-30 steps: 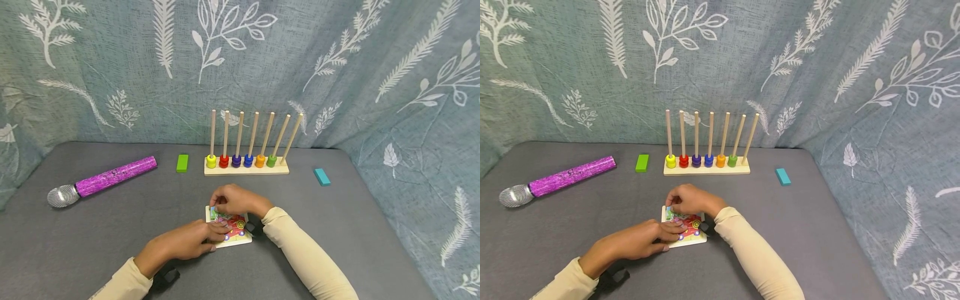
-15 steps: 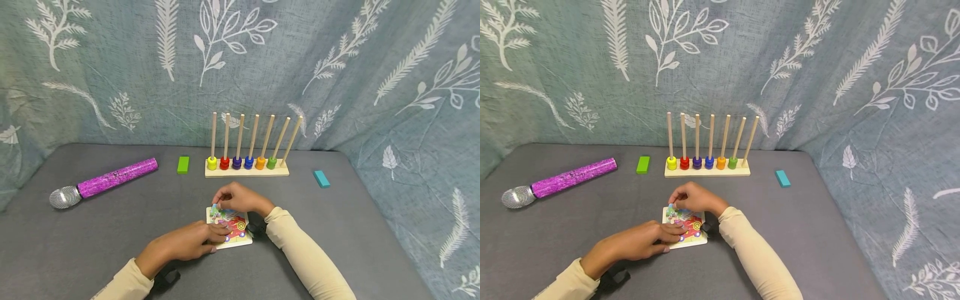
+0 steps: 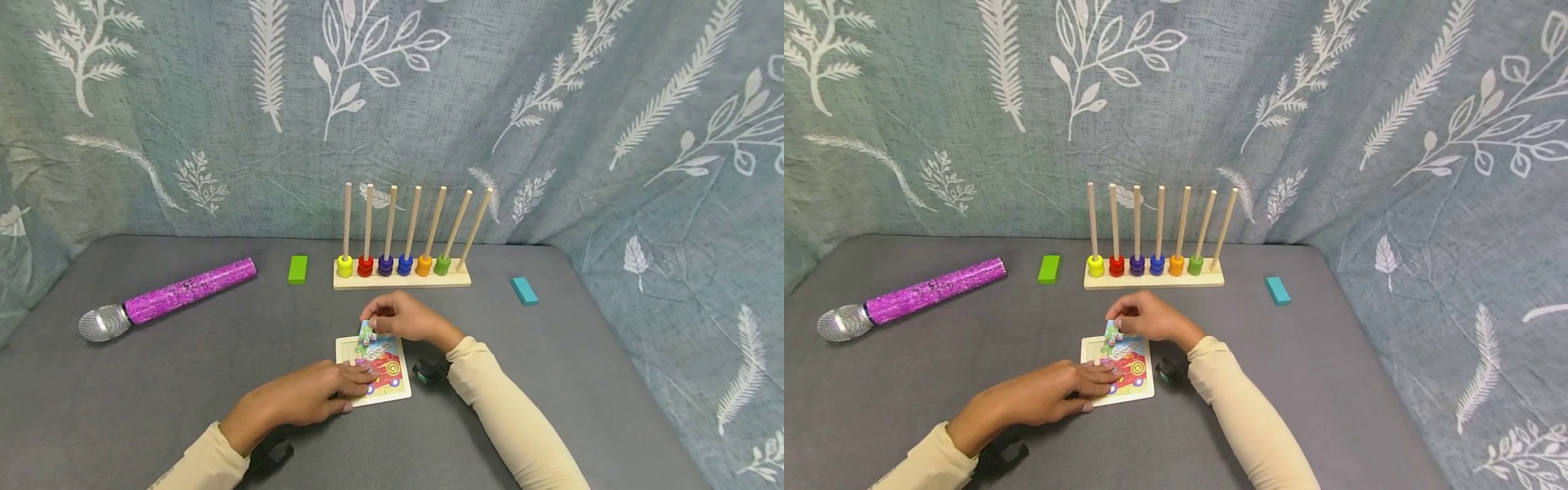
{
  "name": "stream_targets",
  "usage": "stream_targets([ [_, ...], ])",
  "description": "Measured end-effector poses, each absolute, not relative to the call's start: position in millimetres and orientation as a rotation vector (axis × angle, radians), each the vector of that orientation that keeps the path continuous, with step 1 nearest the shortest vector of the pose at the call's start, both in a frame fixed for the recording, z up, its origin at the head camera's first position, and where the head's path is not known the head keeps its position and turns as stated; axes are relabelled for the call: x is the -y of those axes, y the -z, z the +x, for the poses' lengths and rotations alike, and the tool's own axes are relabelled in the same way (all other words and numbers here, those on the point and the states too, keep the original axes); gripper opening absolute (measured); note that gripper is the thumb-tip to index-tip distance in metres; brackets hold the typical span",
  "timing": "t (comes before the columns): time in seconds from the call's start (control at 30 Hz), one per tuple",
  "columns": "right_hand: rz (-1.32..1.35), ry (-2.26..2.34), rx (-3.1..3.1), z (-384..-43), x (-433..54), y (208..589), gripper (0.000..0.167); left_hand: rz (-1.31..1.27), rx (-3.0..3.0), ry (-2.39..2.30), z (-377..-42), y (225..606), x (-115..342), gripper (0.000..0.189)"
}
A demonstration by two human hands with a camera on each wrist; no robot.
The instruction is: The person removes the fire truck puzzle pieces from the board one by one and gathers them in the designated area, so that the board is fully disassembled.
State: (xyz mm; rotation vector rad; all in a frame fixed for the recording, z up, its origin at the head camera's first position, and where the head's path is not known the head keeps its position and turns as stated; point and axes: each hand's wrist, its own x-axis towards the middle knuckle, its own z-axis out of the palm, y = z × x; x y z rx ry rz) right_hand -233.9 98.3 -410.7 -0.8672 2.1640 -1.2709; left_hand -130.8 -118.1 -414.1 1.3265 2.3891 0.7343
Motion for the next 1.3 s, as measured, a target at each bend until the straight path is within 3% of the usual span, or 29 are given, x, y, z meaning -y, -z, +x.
stream_targets([
  [0.4, -0.844, 1.191, -2.281, -240.6, -120.1, 403.1, 0.028, 1.348, -2.37, -0.765, -130.7, 414.5, 118.8, 0.036],
  [1.3, -0.691, 1.171, -2.418, -256.1, -166.2, 397.1, 0.02, 1.291, -2.383, -0.717, -128.0, 410.6, 122.0, 0.037],
])
